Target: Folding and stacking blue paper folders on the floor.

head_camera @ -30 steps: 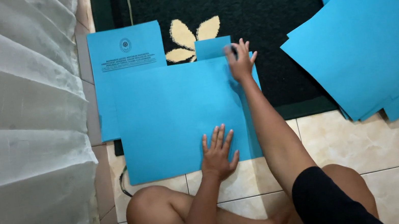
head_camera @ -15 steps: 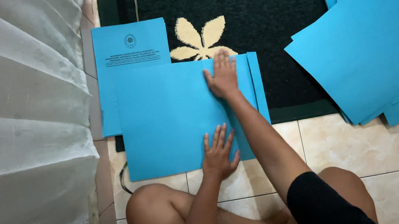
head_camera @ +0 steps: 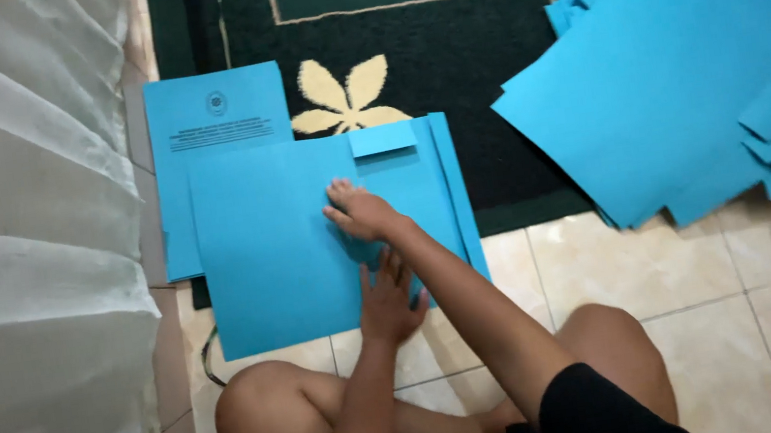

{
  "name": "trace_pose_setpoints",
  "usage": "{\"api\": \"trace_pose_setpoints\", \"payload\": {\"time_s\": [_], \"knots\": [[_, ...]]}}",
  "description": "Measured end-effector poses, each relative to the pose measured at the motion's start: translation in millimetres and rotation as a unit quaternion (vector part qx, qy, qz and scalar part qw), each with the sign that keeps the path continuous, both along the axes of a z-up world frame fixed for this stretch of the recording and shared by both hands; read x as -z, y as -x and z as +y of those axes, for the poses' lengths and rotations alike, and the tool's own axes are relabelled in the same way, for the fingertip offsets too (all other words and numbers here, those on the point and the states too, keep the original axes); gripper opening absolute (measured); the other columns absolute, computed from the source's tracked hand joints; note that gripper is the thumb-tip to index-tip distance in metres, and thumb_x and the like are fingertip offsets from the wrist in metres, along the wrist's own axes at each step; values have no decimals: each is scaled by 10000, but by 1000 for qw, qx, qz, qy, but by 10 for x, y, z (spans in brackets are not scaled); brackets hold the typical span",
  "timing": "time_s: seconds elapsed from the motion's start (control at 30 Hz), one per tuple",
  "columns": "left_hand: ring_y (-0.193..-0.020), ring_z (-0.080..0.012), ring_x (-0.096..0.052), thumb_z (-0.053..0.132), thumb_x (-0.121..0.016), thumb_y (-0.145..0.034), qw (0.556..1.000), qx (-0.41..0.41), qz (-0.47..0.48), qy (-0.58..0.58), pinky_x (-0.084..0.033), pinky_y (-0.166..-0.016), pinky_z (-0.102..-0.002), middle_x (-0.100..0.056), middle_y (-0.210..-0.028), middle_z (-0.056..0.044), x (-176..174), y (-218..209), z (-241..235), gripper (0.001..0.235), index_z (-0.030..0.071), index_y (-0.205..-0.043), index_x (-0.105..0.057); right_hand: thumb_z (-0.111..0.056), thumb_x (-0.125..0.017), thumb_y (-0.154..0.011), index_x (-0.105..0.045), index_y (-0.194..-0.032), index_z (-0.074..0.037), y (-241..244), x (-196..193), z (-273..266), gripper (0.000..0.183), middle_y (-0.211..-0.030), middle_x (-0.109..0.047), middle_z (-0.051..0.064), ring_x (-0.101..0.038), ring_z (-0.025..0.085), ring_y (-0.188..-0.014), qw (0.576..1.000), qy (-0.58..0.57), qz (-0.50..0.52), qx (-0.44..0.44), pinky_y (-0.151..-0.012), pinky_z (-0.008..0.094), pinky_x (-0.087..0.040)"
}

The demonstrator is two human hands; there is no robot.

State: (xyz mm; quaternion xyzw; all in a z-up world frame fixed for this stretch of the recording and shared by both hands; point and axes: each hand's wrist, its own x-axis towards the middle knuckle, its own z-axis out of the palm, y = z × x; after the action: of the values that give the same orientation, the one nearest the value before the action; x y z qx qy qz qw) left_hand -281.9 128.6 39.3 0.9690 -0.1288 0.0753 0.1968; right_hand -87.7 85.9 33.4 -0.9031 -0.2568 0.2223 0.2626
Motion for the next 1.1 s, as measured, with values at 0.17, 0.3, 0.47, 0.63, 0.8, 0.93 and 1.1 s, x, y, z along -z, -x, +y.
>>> {"api": "trace_pose_setpoints", "payload": {"time_s": [0.17,0.3,0.47,0.63,0.8,0.93,1.1], "knots": [[-1533,-288,-311,497,-579,-870,1000,12,16,13,-199,-1208,-648,-376,-1636,-112,51,44,18,704,185,-1496,-502,-569,-494,-1030,-722,-1278,-260,696,-686,-793,457,-1277,-722,-12,-627,218,-1263,981,-91,30,168,-1110,421,-479],[-1543,-295,-290,521,-591,-891,999,33,34,14,-161,-1199,-647,-350,-1657,-110,227,-17,37,732,246,-1553,-440,-328,-670,-937,-750,-1172,-106,1386,-367,-1672,334,-1105,-746,144,-689,370,-1127,927,-68,-204,307,-979,469,-549],[-1442,-335,-425,459,-667,-864,994,74,27,75,-336,-1137,-595,-472,-1544,-147,294,-219,324,720,164,-1501,-509,-642,-689,-869,-598,-1434,-230,1692,234,-2223,705,-1316,-570,230,-628,492,-1200,914,94,53,391,-927,595,-559],[-1273,-389,-611,443,-762,-762,997,-8,-68,21,-457,-1024,-608,-682,-1301,-177,-43,-234,1174,735,118,-1408,-635,-589,-703,-863,-683,-1347,-227,1797,116,-2047,605,-1163,-605,210,-665,476,-1099,914,79,44,397,-820,597,-575],[-1258,-654,-433,527,-776,-627,782,-525,312,123,-276,-952,-793,-419,-1411,-384,-261,-128,2140,1297,121,-1632,-64,-369,-743,-869,-573,-1317,39,2009,-370,-1785,629,-1162,-518,272,-527,503,-1141,922,91,-24,376,-928,611,-487],[-1219,-653,-464,601,-822,-575,796,-488,330,137,-308,-941,-789,-458,-1339,-423,165,-309,2481,1355,6,-1608,-178,-435,-713,-894,-577,-1296,52,2012,-264,-1831,646,-1143,-518,270,-523,499,-1127,920,92,-63,376,-894,618,-482],[-1190,-467,-643,603,-756,-774,863,-413,275,100,-486,-932,-673,-671,-1290,-234,-95,-448,2709,845,27,-1380,-631,-450,-472,-1022,-582,-1339,5,1905,-164,-1884,565,-1261,-521,222,-492,445,-1225,917,136,-5,374,-976,596,-457]]}}
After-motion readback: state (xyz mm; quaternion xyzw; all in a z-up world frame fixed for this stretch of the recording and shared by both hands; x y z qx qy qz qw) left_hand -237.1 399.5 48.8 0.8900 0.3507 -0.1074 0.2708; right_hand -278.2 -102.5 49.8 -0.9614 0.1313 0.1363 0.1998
